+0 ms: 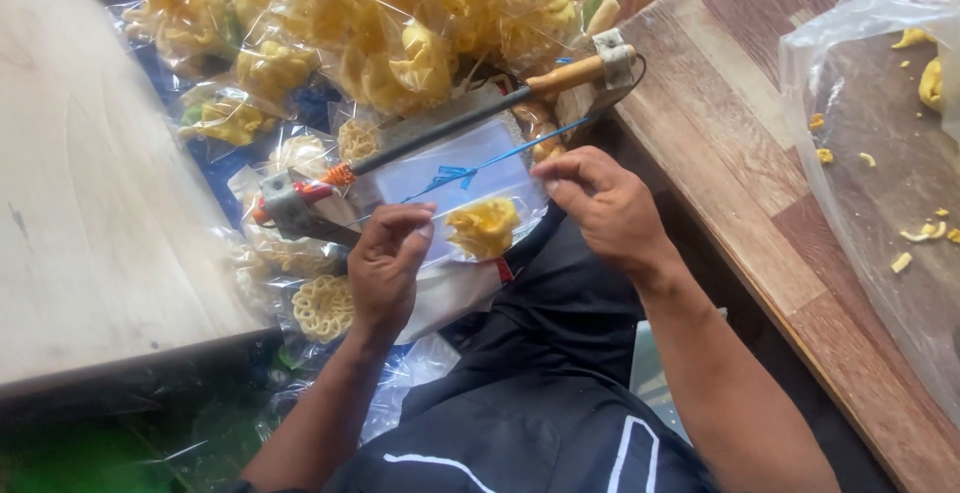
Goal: The person is manually picking up yellow snack pieces from a pile and placing them into individual plastic bags.
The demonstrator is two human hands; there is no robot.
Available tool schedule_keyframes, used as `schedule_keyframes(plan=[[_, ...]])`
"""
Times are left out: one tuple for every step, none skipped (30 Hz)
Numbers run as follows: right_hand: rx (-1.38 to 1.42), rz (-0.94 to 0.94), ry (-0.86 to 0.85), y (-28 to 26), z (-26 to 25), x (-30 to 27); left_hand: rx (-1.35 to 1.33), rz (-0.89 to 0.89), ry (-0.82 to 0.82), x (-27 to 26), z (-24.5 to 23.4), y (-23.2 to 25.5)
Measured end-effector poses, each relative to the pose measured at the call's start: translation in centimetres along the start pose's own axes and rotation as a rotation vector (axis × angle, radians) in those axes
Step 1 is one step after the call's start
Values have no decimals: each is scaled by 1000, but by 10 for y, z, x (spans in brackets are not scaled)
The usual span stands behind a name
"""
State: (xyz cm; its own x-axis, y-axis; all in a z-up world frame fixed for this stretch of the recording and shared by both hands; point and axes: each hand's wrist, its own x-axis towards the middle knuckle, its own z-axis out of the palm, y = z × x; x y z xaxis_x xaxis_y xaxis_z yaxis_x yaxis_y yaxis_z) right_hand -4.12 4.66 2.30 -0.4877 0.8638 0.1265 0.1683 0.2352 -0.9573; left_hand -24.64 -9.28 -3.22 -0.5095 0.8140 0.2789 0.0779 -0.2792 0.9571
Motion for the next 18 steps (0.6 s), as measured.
schedule_keyframes(plan=[[0,0,-1,5,9,8,0,-1,1,0,-1,-5],[223,158,59,10,18,15,-132,-153,86,1,-1,-10],[446,315,121,15,26,22,-265,-305,173,1,-1,-15],[446,316,121,16,31,29,-264,-306,173,6,2,-13],[566,366,180,18,36,35,-345,-371,232,12,5,-10],[686,417,238,20,40,41,-424,-436,293,17,7,-8],[686,420,237,23,42,45,-423,-438,294,20,10,-9],[712,445,248,26,42,48,-467,-452,356,23,13,-11],[739,469,258,28,43,52,-511,-465,418,26,16,-13],[738,472,261,27,43,55,-511,-468,417,28,17,-13],[743,500,264,26,44,57,-539,-479,437,30,17,-12],[746,527,267,25,44,60,-569,-489,458,32,18,-12],[744,529,269,26,44,61,-571,-492,459,34,18,-10],[748,529,270,26,44,63,-577,-504,470,36,19,-8],[752,530,271,27,44,64,-583,-516,481,37,19,-6],[750,534,267,25,44,65,-583,-518,486,38,19,-6],[750,533,261,23,44,66,-585,-520,491,39,19,-5],[752,532,256,21,44,66,-587,-523,494,40,20,-4]])
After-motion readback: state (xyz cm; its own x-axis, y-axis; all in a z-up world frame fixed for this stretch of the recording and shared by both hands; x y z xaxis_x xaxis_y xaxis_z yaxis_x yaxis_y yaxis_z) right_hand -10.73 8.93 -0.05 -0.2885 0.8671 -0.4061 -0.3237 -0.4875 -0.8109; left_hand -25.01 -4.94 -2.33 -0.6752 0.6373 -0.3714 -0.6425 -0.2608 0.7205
